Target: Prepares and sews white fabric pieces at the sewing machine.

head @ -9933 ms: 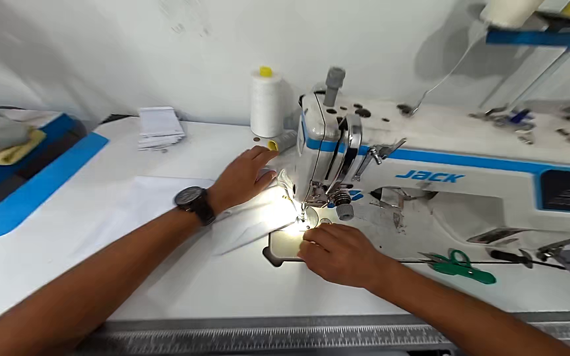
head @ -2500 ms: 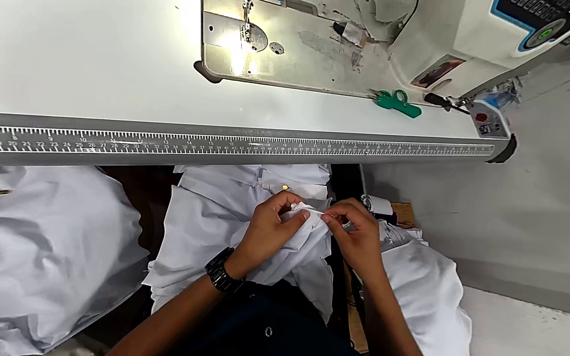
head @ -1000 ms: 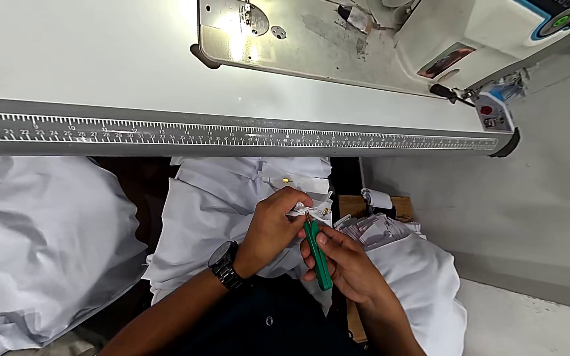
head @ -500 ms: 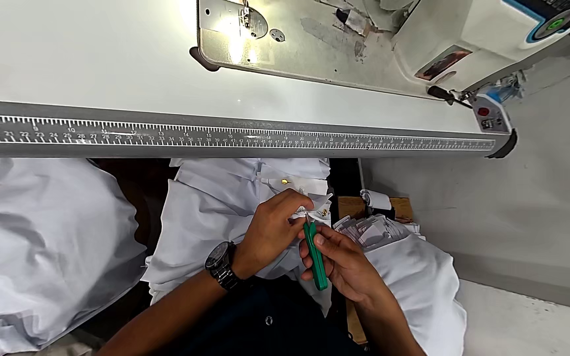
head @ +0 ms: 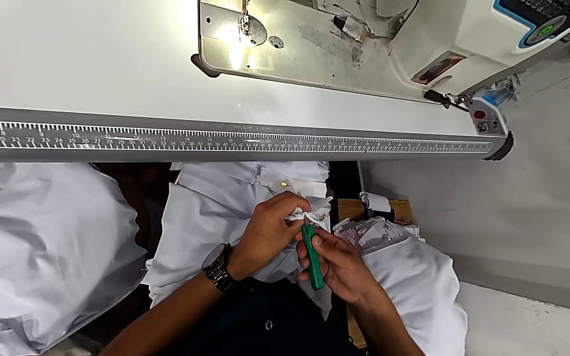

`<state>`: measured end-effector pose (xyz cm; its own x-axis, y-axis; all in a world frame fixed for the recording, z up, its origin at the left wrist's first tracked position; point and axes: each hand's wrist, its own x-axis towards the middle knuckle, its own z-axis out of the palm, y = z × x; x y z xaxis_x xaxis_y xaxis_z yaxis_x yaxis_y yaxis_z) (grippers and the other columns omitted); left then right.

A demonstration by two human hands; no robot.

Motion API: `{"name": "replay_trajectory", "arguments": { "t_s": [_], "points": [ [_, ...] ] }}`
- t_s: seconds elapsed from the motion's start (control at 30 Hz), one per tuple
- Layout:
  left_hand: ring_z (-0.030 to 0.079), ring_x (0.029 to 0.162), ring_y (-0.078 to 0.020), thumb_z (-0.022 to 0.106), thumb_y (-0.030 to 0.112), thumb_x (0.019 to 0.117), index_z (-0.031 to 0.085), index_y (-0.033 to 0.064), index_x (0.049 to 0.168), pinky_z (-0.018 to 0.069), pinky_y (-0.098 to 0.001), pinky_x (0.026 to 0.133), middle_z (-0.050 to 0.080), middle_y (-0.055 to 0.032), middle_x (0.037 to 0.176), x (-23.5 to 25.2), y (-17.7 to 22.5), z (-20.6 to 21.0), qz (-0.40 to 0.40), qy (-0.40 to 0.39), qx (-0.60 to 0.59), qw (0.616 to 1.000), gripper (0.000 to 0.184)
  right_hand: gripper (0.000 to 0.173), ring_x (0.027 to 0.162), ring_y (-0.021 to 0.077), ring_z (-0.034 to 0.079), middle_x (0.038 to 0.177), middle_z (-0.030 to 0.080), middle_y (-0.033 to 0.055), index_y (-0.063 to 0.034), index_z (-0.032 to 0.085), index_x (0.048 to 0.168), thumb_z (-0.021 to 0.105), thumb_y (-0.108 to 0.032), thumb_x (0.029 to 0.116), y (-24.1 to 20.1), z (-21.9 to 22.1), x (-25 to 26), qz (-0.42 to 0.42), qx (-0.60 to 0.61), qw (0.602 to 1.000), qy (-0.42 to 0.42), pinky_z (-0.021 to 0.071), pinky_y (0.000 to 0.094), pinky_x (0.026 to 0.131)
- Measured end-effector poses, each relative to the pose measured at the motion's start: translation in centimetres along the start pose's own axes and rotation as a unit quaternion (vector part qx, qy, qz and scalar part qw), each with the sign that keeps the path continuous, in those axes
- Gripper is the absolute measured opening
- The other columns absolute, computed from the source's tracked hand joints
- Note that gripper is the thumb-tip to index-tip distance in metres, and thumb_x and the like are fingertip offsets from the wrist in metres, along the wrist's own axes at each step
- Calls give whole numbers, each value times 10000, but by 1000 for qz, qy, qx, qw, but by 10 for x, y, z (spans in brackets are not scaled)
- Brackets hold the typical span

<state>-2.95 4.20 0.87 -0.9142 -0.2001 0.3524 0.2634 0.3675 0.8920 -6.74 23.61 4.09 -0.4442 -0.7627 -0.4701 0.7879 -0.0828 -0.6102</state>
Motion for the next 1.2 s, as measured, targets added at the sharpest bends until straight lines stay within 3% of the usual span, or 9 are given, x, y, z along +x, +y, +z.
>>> {"name": "replay_trajectory", "arguments": {
  "t_s": [0.67,0.77,0.87,0.93,0.97,1.03,1.07,1.13,1.2],
  "points": [
    [671,866,-72,731,22,865,729,49,996,584,-206,770,699,-38,973,-2,3,1,47,2,28,999,133,232,781,137,702,919,695,83,-45,682,1172,613,-209,1024,-5,1,-5,-15,-73,997,24,622,292,695],
    [675,845,-50,754,35,863,725,63,1005,599,-202,736,699,-10,965,-3,1,0,-4,-2,-16,1000,147,292,803,124,700,967,709,71,-55,674,1228,612,-257,1025,-17,-4,-14,-38,-191,981,26,617,280,696],
    [700,787,-74,784,28,847,706,64,1031,621,-253,707,720,-5,905,-2,-6,-4,-98,1,-92,991,203,362,763,124,690,1035,720,29,-172,597,1378,586,-267,1029,-69,-8,-26,-181,-414,885,114,601,278,618],
    [691,741,-93,784,14,848,694,65,1050,603,-268,676,722,-16,861,0,-11,-5,-151,-3,-132,980,228,391,776,136,696,1050,705,39,-83,525,1370,603,-240,1021,-116,-17,-14,-322,-563,725,231,612,319,625],
    [682,716,-101,778,3,850,688,62,1056,593,-268,655,718,-25,848,1,-11,-6,-171,-3,-150,974,232,389,776,183,696,1040,699,101,-8,541,1316,610,-257,1026,-141,-25,0,-375,-624,627,279,607,373,631],
    [667,692,-111,763,-32,847,684,56,1069,578,-267,637,712,-42,840,3,-10,-7,-209,3,-188,960,251,379,866,354,699,1048,706,224,45,622,1243,579,-275,1045,-186,-38,34,-405,-729,447,324,564,543,719],
    [658,684,-113,761,-48,847,682,52,1074,569,-264,634,708,-48,840,4,-8,-8,-229,8,-206,951,260,353,987,405,690,1101,719,220,4,671,1227,557,-283,1057,-203,-44,51,-398,-767,383,326,528,595,818],
    [653,680,-113,759,-61,846,685,49,1073,564,-256,636,707,-53,844,5,-6,-10,-251,19,-224,942,263,322,1200,418,612,1259,703,161,-81,715,1240,501,-257,1077,-219,-48,73,-395,-798,335,310,430,628,982],
    [648,671,-120,764,-53,844,691,53,1069,562,-258,629,706,-53,842,6,-7,-11,-256,28,-220,941,259,304,1237,391,578,1283,666,178,-60,719,1220,517,-227,1067,-203,-28,67,-432,-768,375,287,437,576,1021]
  ]
}}
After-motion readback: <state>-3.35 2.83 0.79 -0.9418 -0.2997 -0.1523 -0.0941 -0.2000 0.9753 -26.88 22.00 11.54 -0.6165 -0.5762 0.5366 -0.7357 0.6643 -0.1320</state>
